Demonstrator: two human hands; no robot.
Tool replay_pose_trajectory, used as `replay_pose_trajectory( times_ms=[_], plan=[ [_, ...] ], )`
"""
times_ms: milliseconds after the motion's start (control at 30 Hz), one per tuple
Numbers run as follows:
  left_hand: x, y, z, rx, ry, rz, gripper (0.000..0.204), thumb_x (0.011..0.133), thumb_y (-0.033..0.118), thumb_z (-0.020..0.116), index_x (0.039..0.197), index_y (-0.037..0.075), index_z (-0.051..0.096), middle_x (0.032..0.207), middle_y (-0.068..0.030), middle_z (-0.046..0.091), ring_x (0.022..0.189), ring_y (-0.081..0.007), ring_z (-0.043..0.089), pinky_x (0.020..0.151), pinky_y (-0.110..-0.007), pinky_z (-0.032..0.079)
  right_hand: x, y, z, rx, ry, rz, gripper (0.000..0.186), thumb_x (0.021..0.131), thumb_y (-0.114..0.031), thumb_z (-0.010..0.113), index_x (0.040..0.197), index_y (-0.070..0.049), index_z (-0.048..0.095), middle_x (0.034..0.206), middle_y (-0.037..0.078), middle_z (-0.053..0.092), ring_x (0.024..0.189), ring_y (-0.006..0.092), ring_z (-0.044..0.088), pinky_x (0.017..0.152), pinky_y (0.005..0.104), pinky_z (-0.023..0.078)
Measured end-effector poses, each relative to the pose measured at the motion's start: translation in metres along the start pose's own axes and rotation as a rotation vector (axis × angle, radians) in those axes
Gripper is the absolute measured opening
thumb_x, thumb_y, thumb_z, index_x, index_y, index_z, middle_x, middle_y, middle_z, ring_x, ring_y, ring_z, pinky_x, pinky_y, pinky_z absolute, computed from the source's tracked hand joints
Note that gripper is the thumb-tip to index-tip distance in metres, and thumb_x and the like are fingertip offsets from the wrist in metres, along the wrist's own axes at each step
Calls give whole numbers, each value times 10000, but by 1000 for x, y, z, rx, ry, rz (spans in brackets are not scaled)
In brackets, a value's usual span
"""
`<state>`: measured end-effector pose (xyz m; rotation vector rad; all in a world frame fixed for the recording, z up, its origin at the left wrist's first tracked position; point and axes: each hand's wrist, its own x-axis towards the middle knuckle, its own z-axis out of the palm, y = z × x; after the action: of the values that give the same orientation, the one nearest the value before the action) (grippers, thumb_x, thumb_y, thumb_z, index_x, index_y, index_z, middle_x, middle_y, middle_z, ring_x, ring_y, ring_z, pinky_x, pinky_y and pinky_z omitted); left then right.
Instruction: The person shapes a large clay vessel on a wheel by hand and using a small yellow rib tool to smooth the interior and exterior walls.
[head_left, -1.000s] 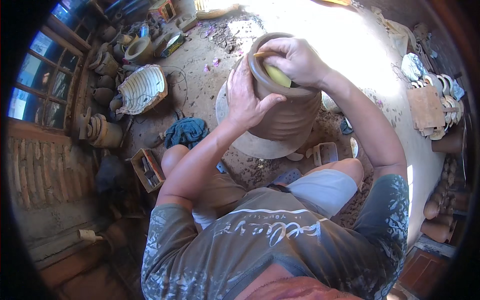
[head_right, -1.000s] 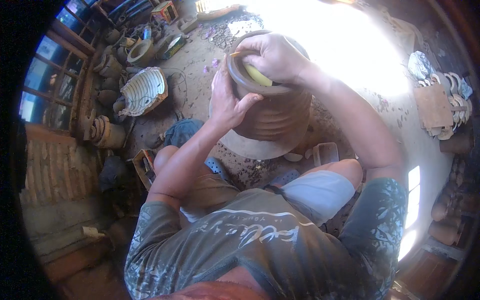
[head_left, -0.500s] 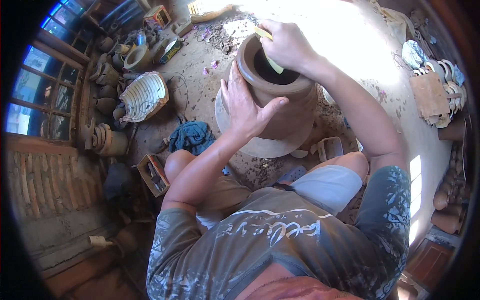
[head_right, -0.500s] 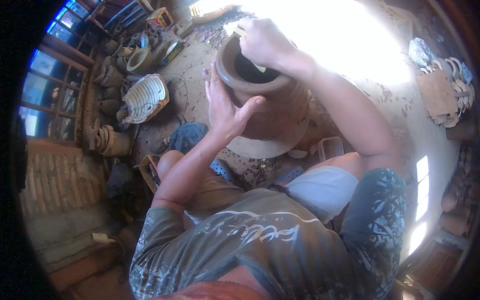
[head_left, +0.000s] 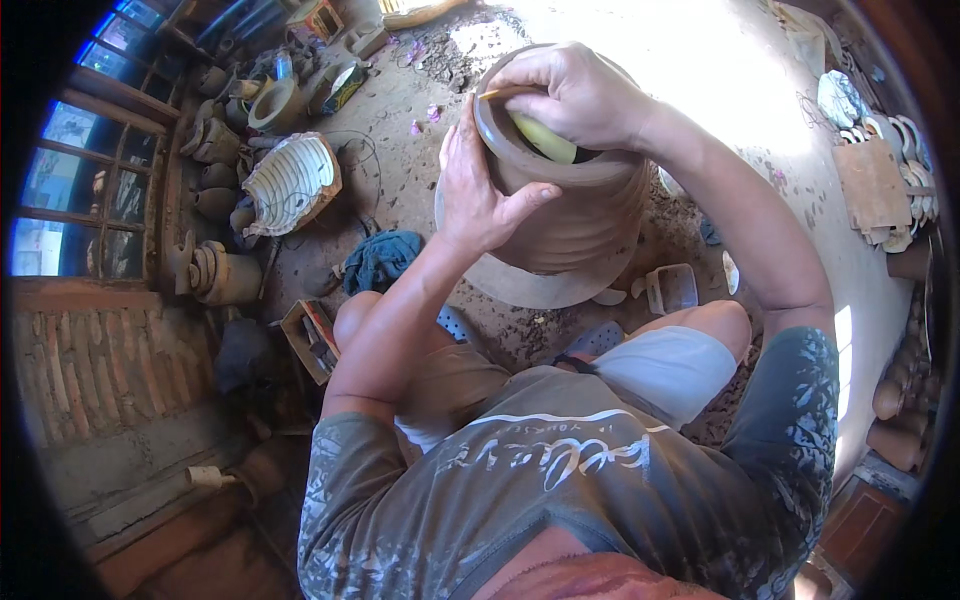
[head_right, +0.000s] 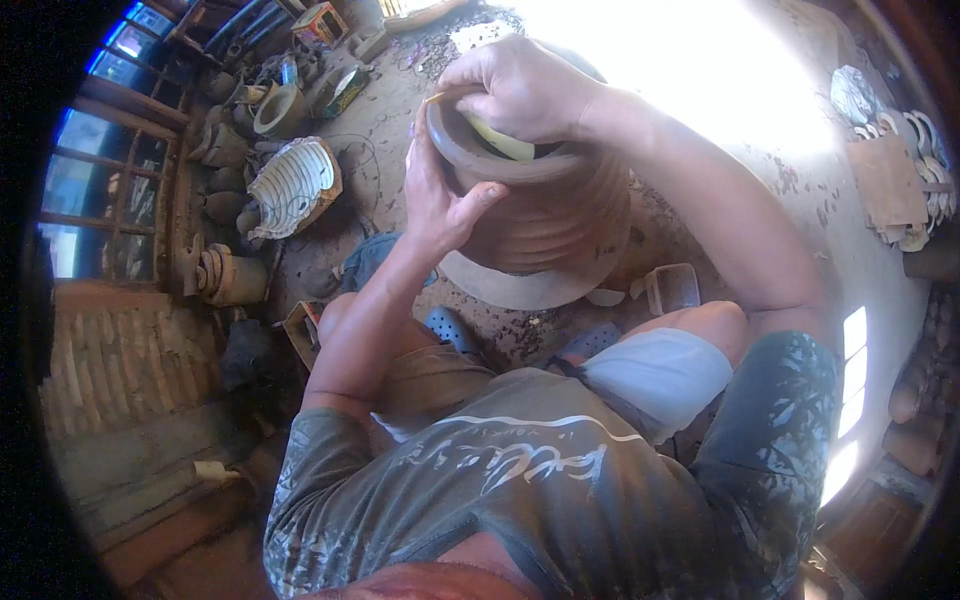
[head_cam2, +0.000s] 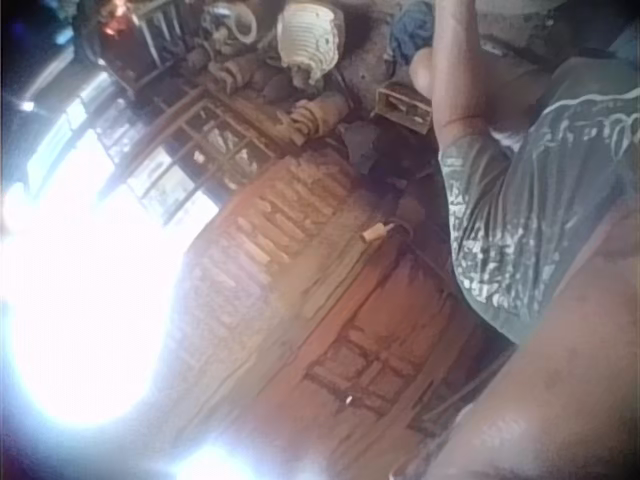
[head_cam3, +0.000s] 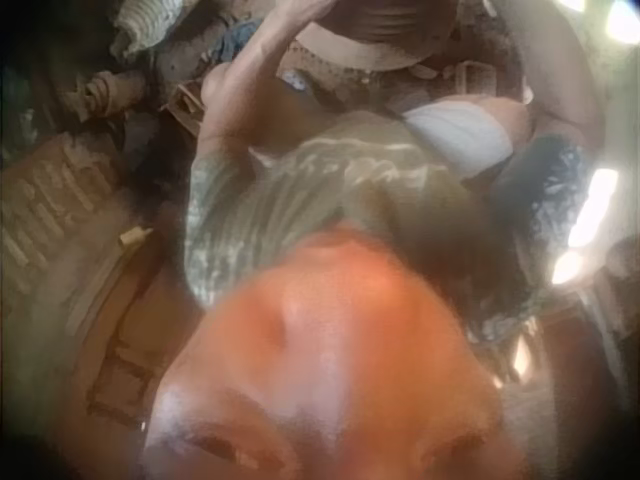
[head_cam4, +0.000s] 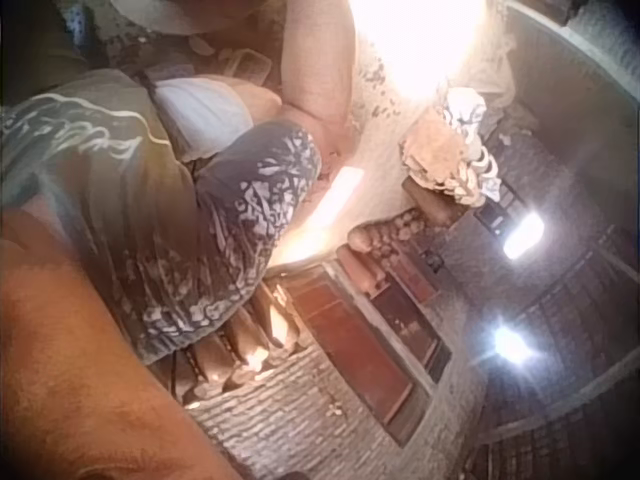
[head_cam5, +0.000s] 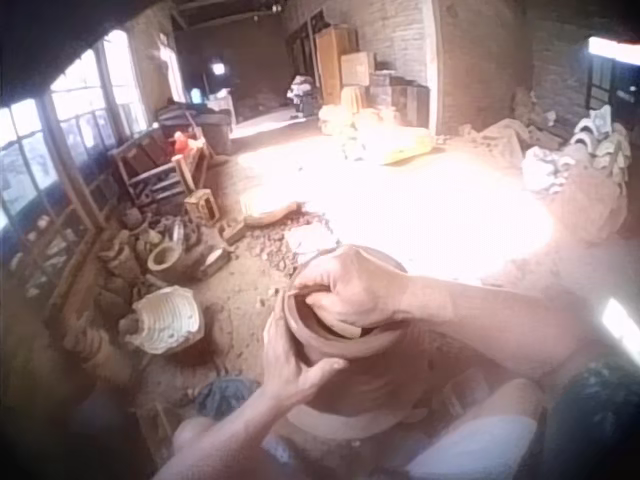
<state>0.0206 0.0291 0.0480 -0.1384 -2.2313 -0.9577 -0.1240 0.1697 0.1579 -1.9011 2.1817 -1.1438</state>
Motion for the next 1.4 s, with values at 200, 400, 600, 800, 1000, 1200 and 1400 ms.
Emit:
replay_pose_trajectory(
  times_ms=[200,400,600,800,1000,1200,1400],
  plan=[
    [23,-31,-14,-256,-148,39,1309,753,776,778,1602,-84,276,1498,-308,505,1403,-458,498,1189,-535,364,-13,-12,-22,166,-243,-32,192,889,30,719,1077,20,758,989,133,760,917,253,736,861,353,578],
    [51,-27,-51,-276,-33,118,1175,766,723,796,1576,-34,406,1467,-233,568,1404,-330,526,1131,-459,421,-17,-41,-70,245,-7,319,248,1013,-24,670,1252,-1,733,1139,77,782,1049,128,728,922,311,602],
    [89,60,-70,-595,218,206,405,1020,191,724,1335,-48,639,1029,-91,725,838,-115,649,711,-252,489,15,-109,-71,-3,212,-353,112,959,-19,679,1005,-4,781,857,120,767,720,188,715,644,315,598],
    [94,55,-123,-367,364,11,218,1074,137,644,1196,-27,719,891,-70,752,690,-90,639,624,-216,499,26,-123,-89,122,235,-32,123,976,-48,656,1029,12,750,922,110,775,760,165,703,684,303,602],
    [45,5,-115,398,75,-178,796,955,280,771,1585,-34,398,1608,-264,432,1493,-357,428,1249,-469,328,4,-22,-53,-266,339,286,330,998,-242,675,1238,-27,744,1066,195,779,895,250,774,823,363,597],
    [-11,72,-1,5,-2,-370,1358,762,610,873,1638,-96,112,1615,-371,286,1536,-459,296,1252,-538,267,11,14,-13,-399,309,84,289,941,-178,632,1123,24,729,954,262,739,867,422,739,783,440,574],
    [-8,64,23,58,101,-384,1460,713,721,848,1621,-128,83,1564,-366,324,1460,-470,373,1215,-535,305,14,18,7,-265,306,92,244,921,-116,627,1092,15,740,979,245,743,868,422,729,784,440,571]
  ],
)
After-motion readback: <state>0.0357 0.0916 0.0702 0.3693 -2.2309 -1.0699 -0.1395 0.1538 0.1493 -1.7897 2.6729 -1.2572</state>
